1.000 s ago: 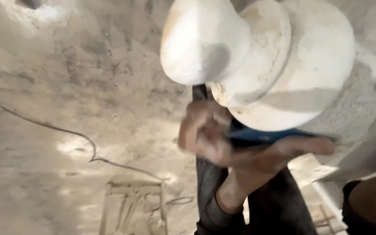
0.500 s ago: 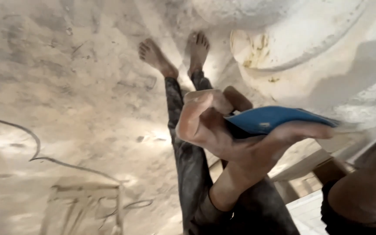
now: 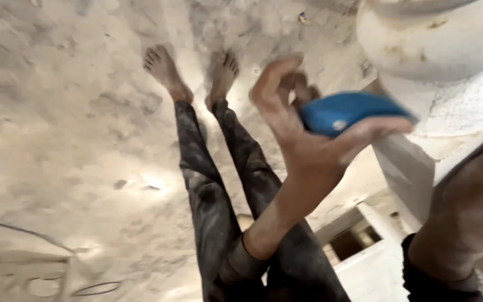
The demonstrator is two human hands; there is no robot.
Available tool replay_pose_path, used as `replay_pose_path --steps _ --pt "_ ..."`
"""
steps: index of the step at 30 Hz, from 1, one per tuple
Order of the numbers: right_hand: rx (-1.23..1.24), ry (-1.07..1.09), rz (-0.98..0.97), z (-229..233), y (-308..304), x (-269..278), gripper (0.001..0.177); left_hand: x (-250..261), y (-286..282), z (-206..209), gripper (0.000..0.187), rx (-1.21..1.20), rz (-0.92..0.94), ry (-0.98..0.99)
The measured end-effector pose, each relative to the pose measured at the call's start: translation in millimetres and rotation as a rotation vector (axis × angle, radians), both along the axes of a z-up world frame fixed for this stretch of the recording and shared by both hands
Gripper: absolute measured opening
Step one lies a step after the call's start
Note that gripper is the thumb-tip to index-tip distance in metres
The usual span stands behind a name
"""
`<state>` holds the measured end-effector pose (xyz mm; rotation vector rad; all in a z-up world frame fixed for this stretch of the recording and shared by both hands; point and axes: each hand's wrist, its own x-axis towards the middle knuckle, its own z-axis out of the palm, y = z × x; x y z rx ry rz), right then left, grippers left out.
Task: The person sands the white-painted surface of a furniture piece using handheld sanding pads.
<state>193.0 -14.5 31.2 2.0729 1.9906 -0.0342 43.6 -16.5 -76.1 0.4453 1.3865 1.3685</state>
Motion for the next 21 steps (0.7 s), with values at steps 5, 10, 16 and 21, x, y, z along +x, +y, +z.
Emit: replay_pose_path --steps 5,10,16,21 --pt "0.005 -0.014 0.271 8.4 26.3 -25.5 0.033 3.6 22.1 13.4 0.095 0.085 0.112 -0.087" --pt "0.097 0.953 -0.151 5.3 71.5 -41.2 0.041 -5.2 12.0 29.5 0.096 -0.057 0.042 -0.335" --pt "0.077 0.302 0.49 8.1 101.0 -44.6 0.029 -4.0 29.9 34.2 0.087 -0.201 0.142 -0.25" --pt "0.069 0.232 0.568 10.8 93.4 -49.6 0.031 -21.8 40.4 38.6 0.099 -0.04 0.302 -0.702"
